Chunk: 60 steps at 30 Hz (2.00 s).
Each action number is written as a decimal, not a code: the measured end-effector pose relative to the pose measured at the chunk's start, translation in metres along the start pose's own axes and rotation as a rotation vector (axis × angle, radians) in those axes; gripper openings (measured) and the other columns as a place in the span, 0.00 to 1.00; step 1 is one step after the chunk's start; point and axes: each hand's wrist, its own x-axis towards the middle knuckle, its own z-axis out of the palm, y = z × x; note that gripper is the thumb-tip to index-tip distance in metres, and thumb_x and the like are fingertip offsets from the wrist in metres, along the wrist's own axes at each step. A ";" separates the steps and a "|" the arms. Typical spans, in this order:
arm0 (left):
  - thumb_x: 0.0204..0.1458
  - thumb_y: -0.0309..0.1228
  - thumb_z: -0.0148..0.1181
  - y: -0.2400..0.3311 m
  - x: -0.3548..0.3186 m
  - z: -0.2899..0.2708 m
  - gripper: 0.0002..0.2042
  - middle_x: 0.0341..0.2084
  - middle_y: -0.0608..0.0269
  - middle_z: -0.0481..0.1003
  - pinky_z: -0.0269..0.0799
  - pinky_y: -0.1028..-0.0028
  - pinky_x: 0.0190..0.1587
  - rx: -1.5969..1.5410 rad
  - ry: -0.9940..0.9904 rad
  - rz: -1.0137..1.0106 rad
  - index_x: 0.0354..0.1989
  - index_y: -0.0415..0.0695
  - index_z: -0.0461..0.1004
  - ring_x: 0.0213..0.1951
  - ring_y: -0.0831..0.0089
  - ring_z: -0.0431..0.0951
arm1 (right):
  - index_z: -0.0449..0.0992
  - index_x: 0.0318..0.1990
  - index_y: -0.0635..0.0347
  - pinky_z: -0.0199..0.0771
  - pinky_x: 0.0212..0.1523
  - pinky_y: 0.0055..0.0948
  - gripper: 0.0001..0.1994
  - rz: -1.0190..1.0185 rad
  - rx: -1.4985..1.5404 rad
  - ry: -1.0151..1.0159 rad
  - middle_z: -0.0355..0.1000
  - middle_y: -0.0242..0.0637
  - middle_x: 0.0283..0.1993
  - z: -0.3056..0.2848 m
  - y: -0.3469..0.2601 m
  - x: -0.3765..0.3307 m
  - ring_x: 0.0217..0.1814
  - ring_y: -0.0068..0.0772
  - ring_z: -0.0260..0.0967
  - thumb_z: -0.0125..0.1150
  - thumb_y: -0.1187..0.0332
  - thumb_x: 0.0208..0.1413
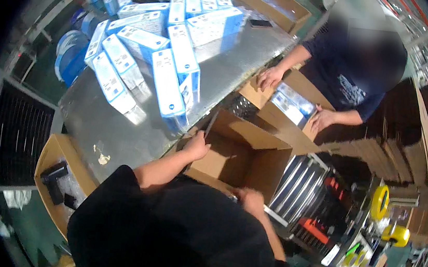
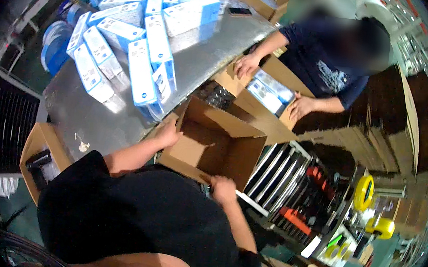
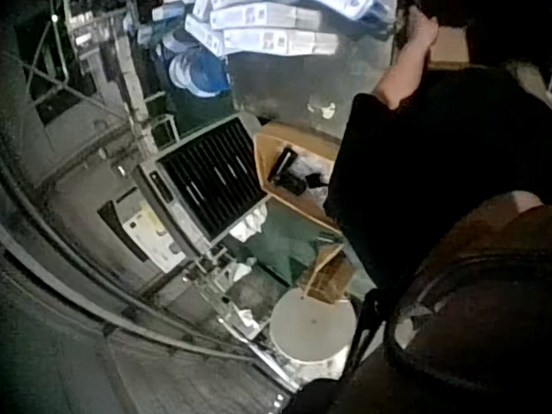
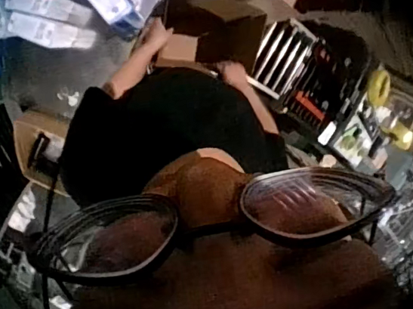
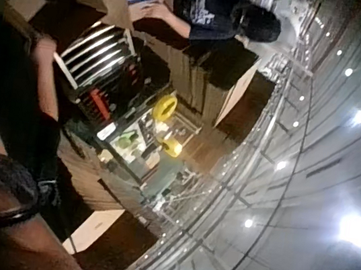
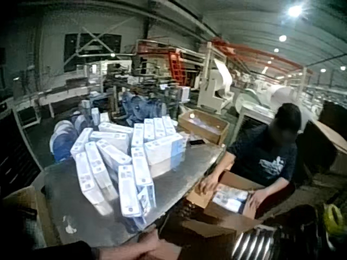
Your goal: The person picks up blue packaged items from a metal table, places them into cardboard boxes, and then slides the filled boxes onto a roller conveyor.
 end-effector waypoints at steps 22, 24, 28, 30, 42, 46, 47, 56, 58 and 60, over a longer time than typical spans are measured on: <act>0.48 0.65 0.48 -0.182 0.197 -0.374 0.32 0.60 0.48 0.59 0.40 0.36 0.62 0.373 0.592 -0.172 0.55 0.59 0.74 0.62 0.49 0.55 | 0.49 0.67 0.70 0.66 0.58 0.41 0.48 0.277 0.350 0.466 0.66 0.58 0.59 -0.215 -0.161 0.432 0.61 0.56 0.65 0.68 0.48 0.47; 0.48 0.65 0.50 -0.179 0.185 -0.363 0.31 0.56 0.48 0.62 0.41 0.37 0.62 0.412 0.570 -0.122 0.54 0.57 0.75 0.60 0.49 0.56 | 0.39 0.68 0.72 0.68 0.56 0.40 0.57 0.284 0.338 0.410 0.68 0.64 0.55 -0.205 -0.166 0.425 0.59 0.52 0.68 0.73 0.48 0.42; 0.45 0.64 0.56 -0.195 0.096 -0.326 0.33 0.54 0.42 0.61 0.42 0.37 0.62 0.361 0.468 0.102 0.47 0.48 0.77 0.60 0.46 0.55 | 0.39 0.69 0.72 0.68 0.57 0.39 0.58 0.248 0.598 0.108 0.67 0.60 0.56 -0.194 -0.216 0.345 0.59 0.45 0.68 0.78 0.58 0.39; 0.44 0.64 0.57 -0.190 0.062 -0.284 0.33 0.61 0.46 0.58 0.43 0.34 0.59 0.326 0.346 0.218 0.47 0.48 0.77 0.65 0.49 0.51 | 0.47 0.67 0.72 0.67 0.58 0.39 0.51 0.047 0.665 -0.166 0.68 0.55 0.56 -0.173 -0.206 0.314 0.58 0.45 0.67 0.76 0.58 0.43; 0.56 0.38 0.58 -0.244 -0.046 -0.309 0.26 0.51 0.48 0.72 0.75 0.64 0.44 -0.477 0.031 0.019 0.60 0.40 0.61 0.49 0.57 0.75 | 0.53 0.65 0.58 0.76 0.46 0.42 0.37 0.154 1.558 -0.741 0.68 0.48 0.53 -0.114 -0.211 0.306 0.53 0.42 0.70 0.63 0.52 0.55; 0.60 0.44 0.51 -0.242 0.000 -0.332 0.28 0.54 0.51 0.70 0.77 0.64 0.40 -0.620 -0.462 -0.210 0.64 0.44 0.57 0.52 0.59 0.74 | 0.58 0.65 0.59 0.69 0.56 0.52 0.37 0.241 1.570 -0.807 0.66 0.51 0.58 -0.146 -0.238 0.295 0.61 0.49 0.64 0.65 0.50 0.52; 0.61 0.45 0.49 -0.235 0.005 -0.333 0.28 0.53 0.51 0.71 0.77 0.64 0.40 -0.584 -0.510 -0.181 0.66 0.45 0.55 0.51 0.61 0.75 | 0.57 0.65 0.59 0.67 0.56 0.56 0.42 0.242 1.533 -0.782 0.64 0.53 0.60 -0.146 -0.239 0.294 0.63 0.53 0.62 0.67 0.46 0.48; 0.55 0.32 0.59 -0.230 0.024 -0.294 0.31 0.53 0.50 0.70 0.70 0.62 0.56 -1.131 -0.467 -0.295 0.65 0.38 0.54 0.54 0.60 0.72 | 0.45 0.68 0.56 0.74 0.45 0.61 0.48 0.125 1.623 -0.797 0.61 0.55 0.61 -0.101 -0.196 0.309 0.62 0.56 0.62 0.67 0.47 0.45; 0.51 0.30 0.63 -0.241 0.011 -0.286 0.31 0.53 0.49 0.70 0.71 0.66 0.54 -1.172 -0.297 -0.159 0.63 0.37 0.57 0.56 0.61 0.71 | 0.41 0.68 0.55 0.77 0.43 0.58 0.49 0.058 1.626 -0.722 0.62 0.54 0.60 -0.103 -0.202 0.306 0.62 0.54 0.62 0.69 0.52 0.45; 0.48 0.26 0.65 -0.231 -0.004 -0.290 0.31 0.50 0.52 0.72 0.71 0.67 0.53 -1.145 -0.196 -0.014 0.61 0.36 0.60 0.52 0.64 0.74 | 0.41 0.67 0.54 0.77 0.48 0.54 0.48 -0.094 1.598 -0.546 0.63 0.49 0.58 -0.116 -0.197 0.297 0.60 0.51 0.65 0.71 0.63 0.43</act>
